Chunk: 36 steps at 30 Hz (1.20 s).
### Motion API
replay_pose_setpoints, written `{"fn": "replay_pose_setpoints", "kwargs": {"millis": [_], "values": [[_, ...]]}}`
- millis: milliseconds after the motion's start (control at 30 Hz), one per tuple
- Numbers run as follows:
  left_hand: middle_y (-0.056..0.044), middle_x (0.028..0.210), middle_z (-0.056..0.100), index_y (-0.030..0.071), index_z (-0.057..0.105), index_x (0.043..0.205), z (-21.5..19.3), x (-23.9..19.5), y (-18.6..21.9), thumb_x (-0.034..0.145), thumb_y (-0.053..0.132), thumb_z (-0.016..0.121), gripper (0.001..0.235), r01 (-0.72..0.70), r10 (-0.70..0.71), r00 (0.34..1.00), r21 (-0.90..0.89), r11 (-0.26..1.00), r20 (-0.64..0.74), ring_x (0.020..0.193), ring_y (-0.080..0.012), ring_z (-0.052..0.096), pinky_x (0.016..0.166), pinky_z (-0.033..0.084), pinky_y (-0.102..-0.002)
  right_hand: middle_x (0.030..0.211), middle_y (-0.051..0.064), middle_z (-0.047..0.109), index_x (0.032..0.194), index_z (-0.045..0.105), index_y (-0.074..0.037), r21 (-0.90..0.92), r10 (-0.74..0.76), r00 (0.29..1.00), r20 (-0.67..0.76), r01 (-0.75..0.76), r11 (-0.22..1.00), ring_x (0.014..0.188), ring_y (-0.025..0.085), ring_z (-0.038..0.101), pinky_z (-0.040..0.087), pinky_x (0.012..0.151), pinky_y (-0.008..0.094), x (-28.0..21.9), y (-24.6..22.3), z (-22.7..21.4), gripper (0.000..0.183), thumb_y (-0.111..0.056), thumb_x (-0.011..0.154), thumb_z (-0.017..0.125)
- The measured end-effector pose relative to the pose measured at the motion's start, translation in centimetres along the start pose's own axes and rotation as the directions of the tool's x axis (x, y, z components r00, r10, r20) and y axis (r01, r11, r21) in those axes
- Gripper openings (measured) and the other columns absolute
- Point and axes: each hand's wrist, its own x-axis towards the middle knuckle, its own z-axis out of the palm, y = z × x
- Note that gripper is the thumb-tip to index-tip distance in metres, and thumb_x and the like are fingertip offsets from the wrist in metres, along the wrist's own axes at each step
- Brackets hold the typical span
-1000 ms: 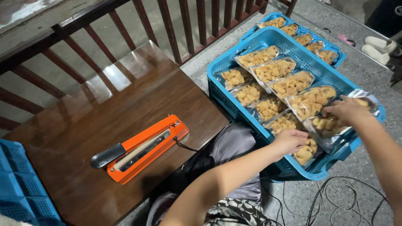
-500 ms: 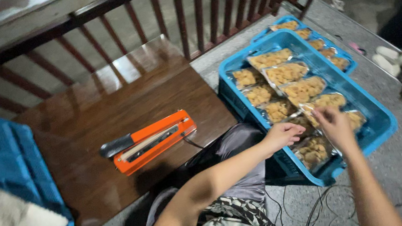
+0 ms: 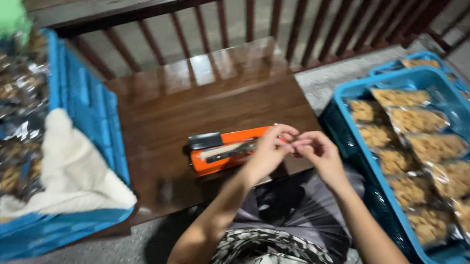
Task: The person sits on the floor and uses an orange handheld vacuum sealer to seal clear plastic bags filled with snacks. They pick up a bag, place it in the sealer, press the trigger to seal it, and then place the sealed bag into a blue basket.
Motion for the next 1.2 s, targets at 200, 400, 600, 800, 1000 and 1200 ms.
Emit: {"fn": "replay_pose_setpoints", "kwargs": {"millis": [200, 400, 600, 800, 1000, 1200], "values": [[-0.013, 0.116, 0.065, 0.010, 0.069, 0.114, -11.3, -6.7, 9.6, 0.085, 0.001, 0.073, 0.031, -0.202, 0.491, 0.842, 0.714, 0.671, -0.223, 0.109, -0.0341, 0.066, 0.095, 0.055, -0.044, 0.115, 0.013, 0.074, 0.125, 0.064, 0.001, 0.232, 0.090, 0.975, 0.203, -0.137, 0.963, 0.109, 0.020, 0.071, 0.057, 0.097, 0.037, 2.8, -0.1, 10.3, 0.030, -0.008, 0.097, 0.066], [-0.017, 0.132, 0.061, 0.009, 0.071, 0.120, -20.6, -15.0, 18.2, 0.080, 0.013, 0.082, 0.041, 0.450, 0.623, 0.658, 0.884, 0.127, -0.424, 0.120, -0.0392, 0.057, 0.101, 0.042, -0.055, 0.116, 0.012, 0.074, 0.122, 0.067, 0.001, 0.118, 0.132, 0.939, 0.317, -0.177, 0.977, 0.108, 0.019, 0.070, 0.057, 0.100, 0.036, 4.0, 0.0, 16.7, 0.027, -0.013, 0.099, 0.065], [-0.009, 0.126, 0.071, 0.011, 0.074, 0.096, -26.4, -21.3, 16.7, 0.086, 0.011, 0.075, 0.010, 0.671, 0.569, 0.490, 0.702, 0.238, -0.661, 0.108, -0.0331, 0.065, 0.092, 0.047, -0.048, 0.113, 0.011, 0.073, 0.117, 0.069, 0.000, 0.165, 0.197, 0.856, 0.479, -0.309, 0.937, 0.109, 0.019, 0.070, 0.059, 0.100, 0.039, 4.6, 1.1, 22.2, 0.023, -0.013, 0.099, 0.066], [-0.009, 0.103, 0.069, 0.007, 0.073, 0.098, -27.5, -21.7, 16.7, 0.092, 0.002, 0.066, 0.011, 0.478, 0.638, 0.513, 0.809, 0.343, -0.574, 0.102, -0.0351, 0.063, 0.091, 0.050, -0.045, 0.116, 0.011, 0.073, 0.120, 0.069, 0.001, 0.084, 0.289, 0.732, 0.617, -0.426, 0.901, 0.111, 0.019, 0.069, 0.056, 0.101, 0.038, 5.1, 1.8, 28.0, 0.024, -0.010, 0.101, 0.061], [-0.006, 0.101, 0.072, 0.009, 0.071, 0.097, -24.6, -18.5, 21.3, 0.083, 0.003, 0.069, 0.015, -0.020, 0.632, 0.700, 0.875, 0.483, -0.332, 0.098, -0.0284, 0.067, 0.087, 0.049, -0.040, 0.129, 0.010, 0.069, 0.127, 0.060, 0.002, 0.200, 0.347, 0.629, 0.695, -0.633, 0.748, 0.122, 0.018, 0.065, 0.048, 0.107, 0.035, 6.4, 2.7, 33.0, 0.031, -0.003, 0.096, 0.057], [-0.007, 0.097, 0.073, 0.009, 0.070, 0.094, -26.0, -15.3, 23.2, 0.086, 0.007, 0.071, 0.009, -0.188, 0.464, 0.875, 0.787, 0.587, -0.137, 0.092, -0.0295, 0.065, 0.085, 0.050, -0.039, 0.116, 0.011, 0.070, 0.123, 0.060, -0.006, 0.461, 0.426, 0.656, 0.623, -0.748, 0.477, 0.112, 0.026, 0.067, 0.054, 0.100, 0.044, 7.5, 4.3, 33.2, 0.037, -0.020, 0.091, 0.051]]}}
